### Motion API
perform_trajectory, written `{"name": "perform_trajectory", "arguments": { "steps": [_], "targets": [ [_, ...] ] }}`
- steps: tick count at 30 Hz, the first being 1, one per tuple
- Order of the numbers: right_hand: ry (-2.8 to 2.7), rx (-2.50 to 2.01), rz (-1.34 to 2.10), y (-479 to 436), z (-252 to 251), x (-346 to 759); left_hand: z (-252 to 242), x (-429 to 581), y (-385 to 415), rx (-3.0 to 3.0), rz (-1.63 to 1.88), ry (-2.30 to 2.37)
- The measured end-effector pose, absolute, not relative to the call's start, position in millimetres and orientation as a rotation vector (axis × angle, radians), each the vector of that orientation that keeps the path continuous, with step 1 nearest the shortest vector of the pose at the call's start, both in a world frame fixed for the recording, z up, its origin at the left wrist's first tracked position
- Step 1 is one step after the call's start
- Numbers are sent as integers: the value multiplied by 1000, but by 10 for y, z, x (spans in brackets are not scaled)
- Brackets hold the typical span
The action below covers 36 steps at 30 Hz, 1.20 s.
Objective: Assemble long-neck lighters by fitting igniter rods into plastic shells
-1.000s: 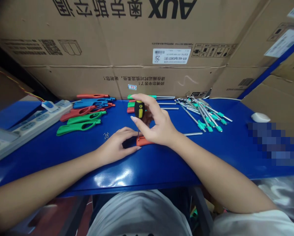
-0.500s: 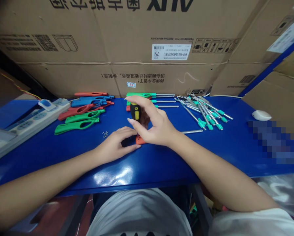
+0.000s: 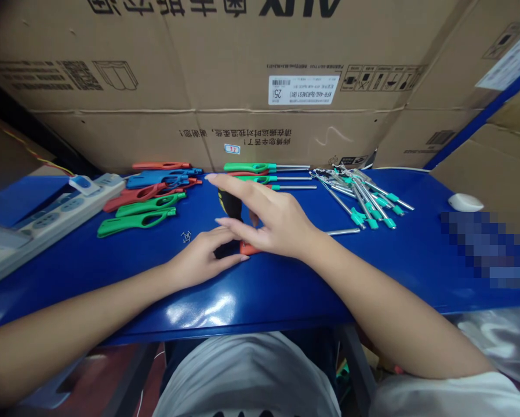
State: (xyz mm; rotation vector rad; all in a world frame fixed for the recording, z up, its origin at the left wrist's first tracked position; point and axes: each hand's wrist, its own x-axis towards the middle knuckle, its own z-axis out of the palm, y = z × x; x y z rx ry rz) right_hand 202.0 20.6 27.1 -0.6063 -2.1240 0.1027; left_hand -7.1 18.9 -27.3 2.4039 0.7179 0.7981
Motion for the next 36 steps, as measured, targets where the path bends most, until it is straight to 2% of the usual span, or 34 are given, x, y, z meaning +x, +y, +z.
{"name": "perform_trajectory", "arguments": {
  "steps": [4,11,13,16,18,24,36],
  "targets": [
    [-2157,-678,403,182,329,2014,-264,-69,181,2390,791,749],
    [-2155,-705,-174,226,322,2032,-278,-72,184,2384,792,748],
    [-2176,-745,-103,217,324,2017,-271,-70,180,2367,796,762],
    [-2161,-772,226,208,320,2003,-255,-67,173,2346,783,773],
    [-2148,-749,329,216,309,2013,-246,-66,172,2349,768,764],
    [-2166,-720,143,231,295,2068,-243,-68,181,2393,759,706],
    [-2127,-717,165,233,270,2068,-257,-74,175,2415,764,710]
  ]
}}
